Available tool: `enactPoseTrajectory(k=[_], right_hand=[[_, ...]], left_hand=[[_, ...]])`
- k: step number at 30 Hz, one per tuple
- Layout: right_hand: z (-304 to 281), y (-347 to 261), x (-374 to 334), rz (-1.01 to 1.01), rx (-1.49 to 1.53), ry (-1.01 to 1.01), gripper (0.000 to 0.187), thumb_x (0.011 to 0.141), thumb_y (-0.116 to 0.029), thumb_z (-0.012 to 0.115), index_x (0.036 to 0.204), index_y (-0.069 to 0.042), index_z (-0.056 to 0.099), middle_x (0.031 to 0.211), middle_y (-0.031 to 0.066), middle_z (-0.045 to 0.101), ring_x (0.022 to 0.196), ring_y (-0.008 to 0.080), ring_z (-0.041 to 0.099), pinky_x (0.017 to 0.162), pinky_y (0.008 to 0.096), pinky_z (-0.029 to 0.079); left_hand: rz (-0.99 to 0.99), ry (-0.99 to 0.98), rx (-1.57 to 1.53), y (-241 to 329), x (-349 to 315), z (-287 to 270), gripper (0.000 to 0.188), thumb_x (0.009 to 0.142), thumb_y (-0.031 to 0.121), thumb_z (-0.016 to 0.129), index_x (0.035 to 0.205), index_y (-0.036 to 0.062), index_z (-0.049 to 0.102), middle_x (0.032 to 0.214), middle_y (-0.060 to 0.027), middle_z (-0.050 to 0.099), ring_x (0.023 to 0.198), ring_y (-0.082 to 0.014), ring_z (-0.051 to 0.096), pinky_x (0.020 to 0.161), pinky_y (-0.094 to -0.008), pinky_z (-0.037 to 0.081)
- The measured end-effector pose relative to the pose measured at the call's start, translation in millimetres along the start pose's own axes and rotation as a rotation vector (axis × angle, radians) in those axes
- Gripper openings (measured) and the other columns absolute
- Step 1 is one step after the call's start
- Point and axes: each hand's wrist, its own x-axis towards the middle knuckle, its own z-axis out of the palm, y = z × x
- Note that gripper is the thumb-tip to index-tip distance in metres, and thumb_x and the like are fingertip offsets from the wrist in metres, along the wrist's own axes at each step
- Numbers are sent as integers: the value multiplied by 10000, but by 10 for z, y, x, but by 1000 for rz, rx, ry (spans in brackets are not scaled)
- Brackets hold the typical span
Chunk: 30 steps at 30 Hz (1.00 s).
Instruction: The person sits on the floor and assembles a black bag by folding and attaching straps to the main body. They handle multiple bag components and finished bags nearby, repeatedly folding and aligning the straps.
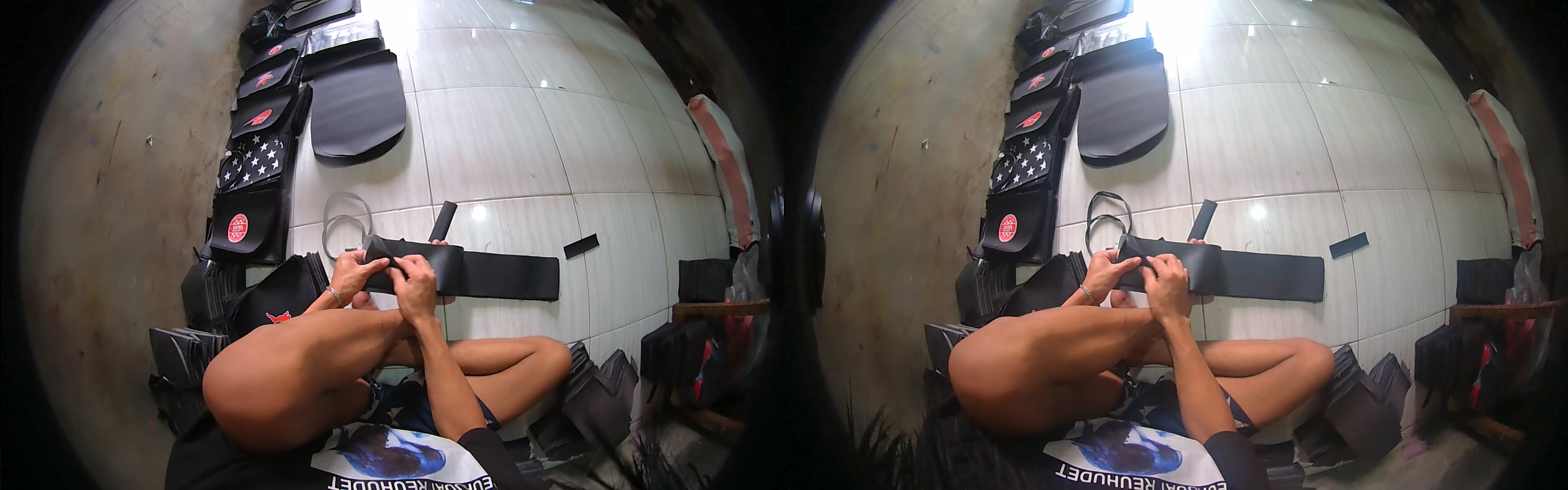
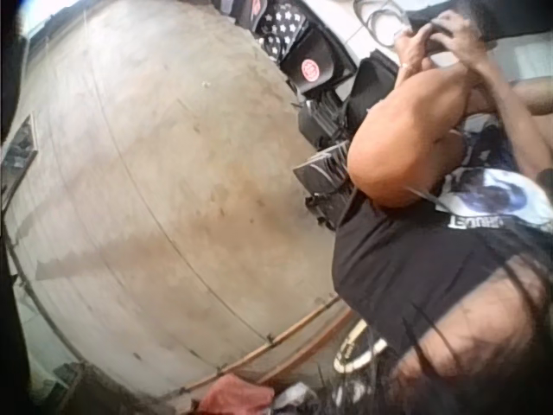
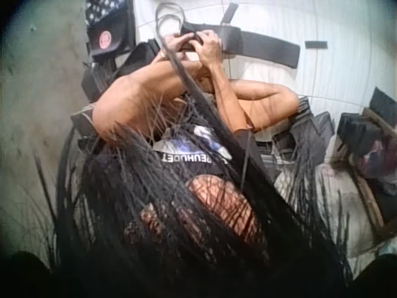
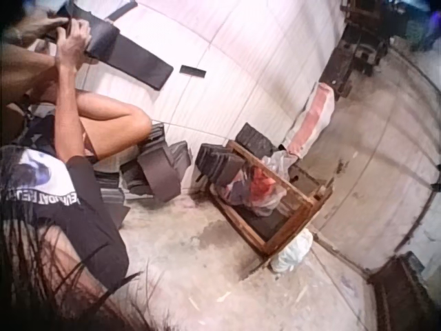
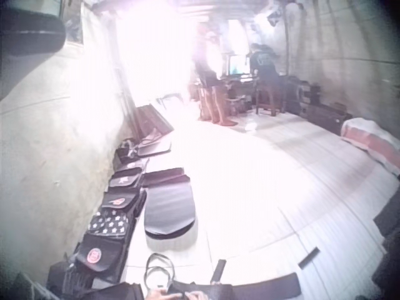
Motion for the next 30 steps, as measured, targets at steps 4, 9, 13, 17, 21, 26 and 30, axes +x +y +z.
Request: enactPoseTrajectory(k=[4,9,13,17,21,26,30], right_hand=[[-433,398,89,316,263,279,46,882,-51,688,891,-9,704,790,36,683,726,85,600,679,254,495],[-2104,1663,-112,567,-288,1126,238,895,-81,618,1100,39,617,969,141,674,834,234,638,753,357,523],[-1701,1103,-14,350,-18,797,227,918,-119,633,1097,17,598,996,115,605,836,183,588,736,340,519],[-426,133,53,-23,23,157,301,791,-195,787,1000,-9,677,997,143,640,866,269,641,784,361,518],[-13,31,-23,24,-58,-159,303,812,-211,744,1055,-31,717,986,138,646,969,312,613,856,398,486],[-76,241,-6,82,180,98,115,857,-105,702,923,-13,719,810,118,665,731,230,634,705,311,508],[-984,849,-53,393,381,498,183,907,-140,687,804,10,658,757,34,643,701,105,560,663,279,486]], left_hand=[[3,36,-19,-13,-20,-15,249,861,234,763,921,-1,704,849,-59,717,726,-87,637,664,-245,527],[-29,-8,-24,-35,1,-12,267,908,216,708,1012,-29,684,901,-56,711,766,-94,643,721,-242,520],[-48,12,-112,-80,-2,-59,246,946,234,652,977,-6,696,855,-13,696,748,-65,611,695,-225,483],[14,-23,-57,-167,35,-196,205,942,210,655,896,20,714,804,10,679,699,-38,560,631,-217,435],[-10,-35,116,-20,5,-96,211,938,216,666,904,17,729,784,30,662,689,-27,546,605,-195,418],[21,-50,50,118,-40,21,194,910,130,690,1036,-14,719,900,-24,696,778,-63,604,679,-199,471],[24,-85,-44,30,-62,-101,188,892,53,679,1066,-11,712,963,-56,705,857,-85,628,776,-216,507]])
